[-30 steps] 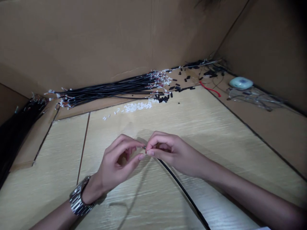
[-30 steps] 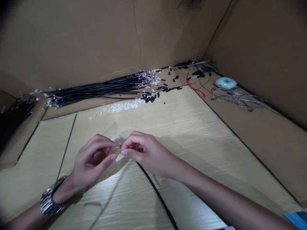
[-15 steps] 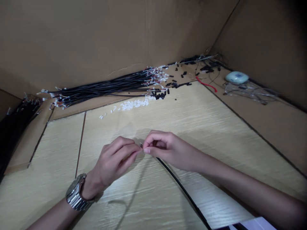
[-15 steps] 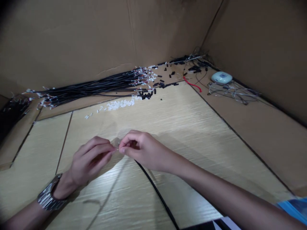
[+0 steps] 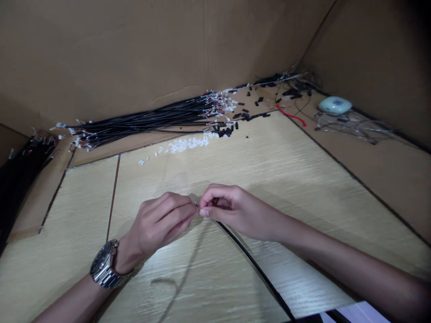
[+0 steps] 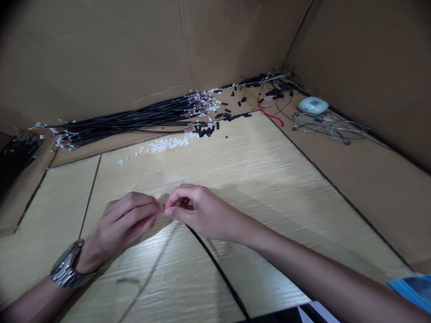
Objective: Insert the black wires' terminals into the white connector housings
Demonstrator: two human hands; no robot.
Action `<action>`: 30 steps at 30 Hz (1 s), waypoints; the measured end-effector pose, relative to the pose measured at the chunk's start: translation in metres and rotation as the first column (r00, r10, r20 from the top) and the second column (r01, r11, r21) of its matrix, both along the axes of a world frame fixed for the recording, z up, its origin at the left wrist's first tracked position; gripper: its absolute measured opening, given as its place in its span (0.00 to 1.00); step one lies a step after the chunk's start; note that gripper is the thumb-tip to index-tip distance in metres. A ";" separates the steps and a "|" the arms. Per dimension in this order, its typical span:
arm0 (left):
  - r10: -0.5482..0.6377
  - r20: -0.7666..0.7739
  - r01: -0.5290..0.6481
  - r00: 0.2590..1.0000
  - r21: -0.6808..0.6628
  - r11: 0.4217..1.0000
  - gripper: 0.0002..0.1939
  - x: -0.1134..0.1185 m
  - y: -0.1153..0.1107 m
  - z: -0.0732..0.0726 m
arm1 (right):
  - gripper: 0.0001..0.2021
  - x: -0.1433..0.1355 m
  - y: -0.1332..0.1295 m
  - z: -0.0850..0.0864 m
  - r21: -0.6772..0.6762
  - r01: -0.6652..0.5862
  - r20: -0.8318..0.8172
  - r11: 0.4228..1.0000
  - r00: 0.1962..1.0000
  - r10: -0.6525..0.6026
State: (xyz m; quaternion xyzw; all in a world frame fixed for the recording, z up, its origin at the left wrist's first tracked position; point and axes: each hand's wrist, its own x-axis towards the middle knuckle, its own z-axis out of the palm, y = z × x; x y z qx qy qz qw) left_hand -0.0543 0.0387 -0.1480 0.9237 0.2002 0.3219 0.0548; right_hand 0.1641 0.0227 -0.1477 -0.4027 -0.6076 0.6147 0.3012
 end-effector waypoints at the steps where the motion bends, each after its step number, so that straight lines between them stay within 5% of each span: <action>1: 0.001 -0.003 -0.001 1.000 0.022 1.000 0.06 0.000 0.000 0.000 | 0.04 0.000 0.000 0.000 -0.023 -0.007 -0.021 1.000 1.000 0.007; 5: 0.000 -0.006 0.000 1.000 0.072 0.997 0.09 -0.002 -0.001 0.001 | 0.05 -0.004 0.001 0.002 -0.119 -0.015 -0.104 0.993 0.995 0.003; 8: 0.107 0.042 -0.101 0.993 -0.130 0.986 0.12 -0.002 0.000 -0.001 | 0.07 -0.005 0.001 0.003 -0.156 0.025 -0.121 0.987 0.992 -0.044; 11: 0.190 0.031 -0.158 0.981 -0.435 0.886 0.10 0.002 0.000 -0.002 | 0.07 -0.005 -0.001 0.003 -0.167 0.052 -0.122 0.985 0.990 -0.073; 15: 0.151 0.041 -0.090 0.988 -0.637 0.766 0.04 0.006 -0.002 -0.001 | 0.04 -0.006 -0.006 0.005 -0.105 0.057 -0.096 0.993 0.993 -0.067; 19: 0.162 0.073 -0.032 0.984 -0.823 0.566 0.06 0.006 -0.004 0.001 | 0.04 -0.007 -0.010 0.007 0.142 0.143 0.048 0.979 0.987 -0.151; 24: 0.228 0.111 0.021 0.967 -0.931 0.364 0.08 0.009 -0.005 0.005 | 0.05 -0.005 -0.014 0.007 0.454 0.127 0.156 0.882 0.963 -0.219; 27: 0.241 0.110 0.030 0.964 -0.949 0.314 0.09 0.010 -0.004 0.006 | 0.05 -0.004 -0.014 0.006 0.511 0.103 0.165 0.854 0.962 -0.215; 30: 0.243 0.120 0.034 0.963 -0.942 0.333 0.09 0.011 -0.002 0.006 | 0.05 -0.004 -0.014 0.005 0.494 0.092 0.184 0.864 0.961 -0.208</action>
